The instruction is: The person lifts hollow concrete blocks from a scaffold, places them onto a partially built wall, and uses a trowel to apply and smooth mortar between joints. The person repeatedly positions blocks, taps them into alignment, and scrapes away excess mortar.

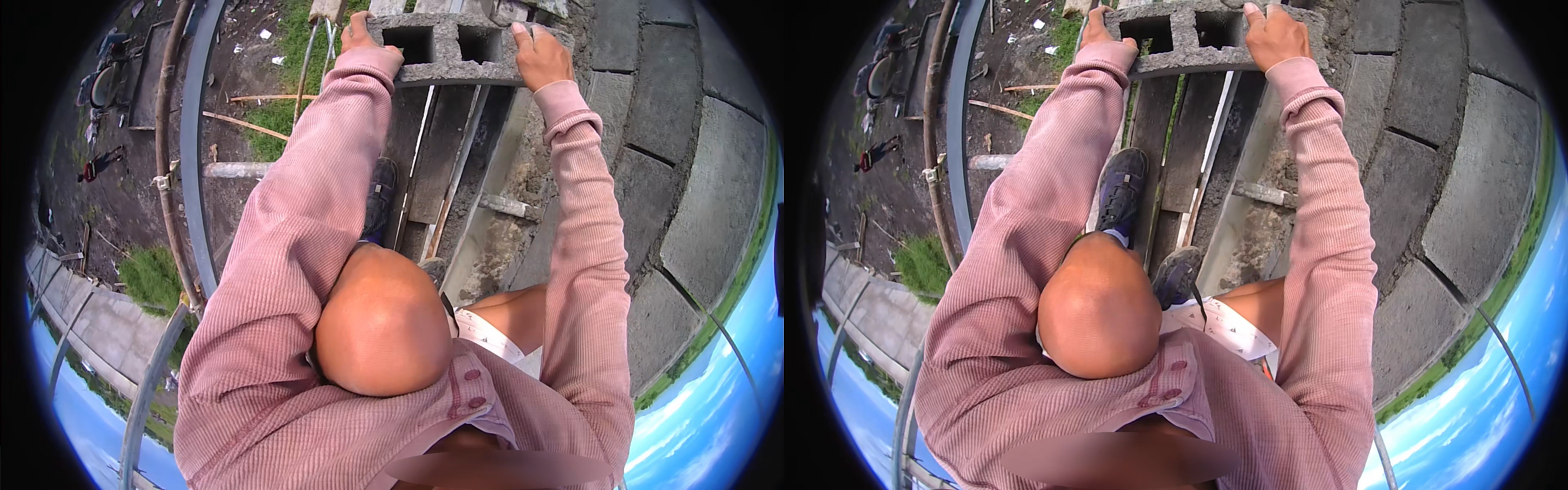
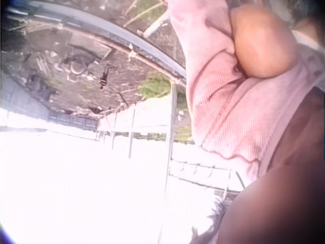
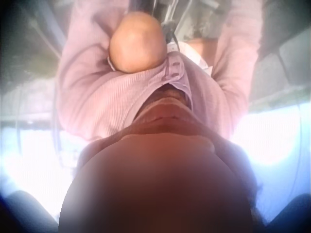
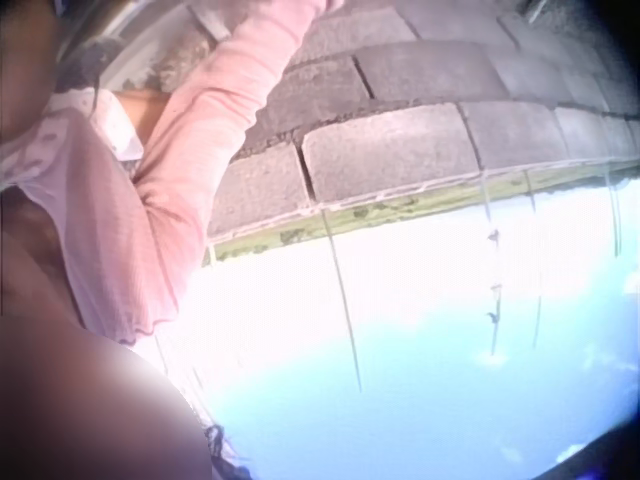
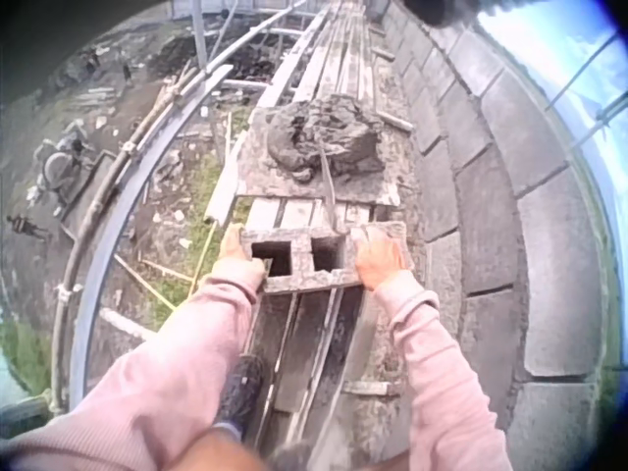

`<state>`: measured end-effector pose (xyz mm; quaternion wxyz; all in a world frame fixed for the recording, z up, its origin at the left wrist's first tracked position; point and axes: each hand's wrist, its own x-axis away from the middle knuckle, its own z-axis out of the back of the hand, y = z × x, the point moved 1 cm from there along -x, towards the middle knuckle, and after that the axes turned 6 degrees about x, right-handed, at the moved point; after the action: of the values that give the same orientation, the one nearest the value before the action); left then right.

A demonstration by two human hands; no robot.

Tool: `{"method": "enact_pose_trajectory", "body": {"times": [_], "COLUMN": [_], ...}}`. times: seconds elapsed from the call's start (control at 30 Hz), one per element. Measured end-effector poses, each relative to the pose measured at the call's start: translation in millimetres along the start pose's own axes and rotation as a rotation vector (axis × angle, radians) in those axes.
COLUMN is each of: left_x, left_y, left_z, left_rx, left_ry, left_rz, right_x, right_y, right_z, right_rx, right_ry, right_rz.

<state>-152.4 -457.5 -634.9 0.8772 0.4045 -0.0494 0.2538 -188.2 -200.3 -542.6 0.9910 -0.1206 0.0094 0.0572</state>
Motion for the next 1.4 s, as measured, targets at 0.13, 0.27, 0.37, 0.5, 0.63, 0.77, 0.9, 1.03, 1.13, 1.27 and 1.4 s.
{"method": "enact_pose_trajectory", "body": {"times": [0.13, 0.27, 0.37, 0.5, 0.63, 0.77, 0.9, 1.03, 1.13, 1.27, 1.4], "left_x": [1, 0, 3, 3, 5, 2, -3, -6, -6, -5, -4], "left_y": [-1, -1, 2, 6, 7, -3, -12, -11, -7, -7, -6], "left_z": [3, 2, 4, 8, 9, -1, -7, -8, -5, -4, -2], "left_rx": [-0.001, -0.023, 0.135, 0.195, 0.181, 0.191, 0.115, 0.025, 0.044, 0.034, 0.020], "left_ry": [-0.019, -0.044, 0.059, 0.028, 0.056, 0.062, 0.180, -0.001, 0.007, -0.006, -0.008], "left_rz": [0.022, 0.049, -0.106, -0.054, -0.100, -0.083, -0.146, 0.003, 0.013, 0.008, 0.029], "right_x": [6, 6, 7, 10, 15, 9, 0, -1, 1, 0, 4], "right_y": [1, 2, 8, 15, 14, 12, 13, 15, 15, 21, 22], "right_z": [0, -2, -3, -14, -20, -17, -6, -10, -15, -16, -19], "right_rx": [-0.295, -0.003, -0.431, 0.162, -0.282, 0.190, -0.186, 0.177, 0.083, -0.170, 0.021], "right_ry": [0.125, -0.036, 0.121, -0.062, 0.130, -0.045, 0.082, -0.143, -0.160, 0.064, -0.204], "right_rz": [-0.141, -0.098, -0.193, -0.083, -0.081, -0.107, -0.032, -0.096, 0.021, -0.059, -0.006]}}
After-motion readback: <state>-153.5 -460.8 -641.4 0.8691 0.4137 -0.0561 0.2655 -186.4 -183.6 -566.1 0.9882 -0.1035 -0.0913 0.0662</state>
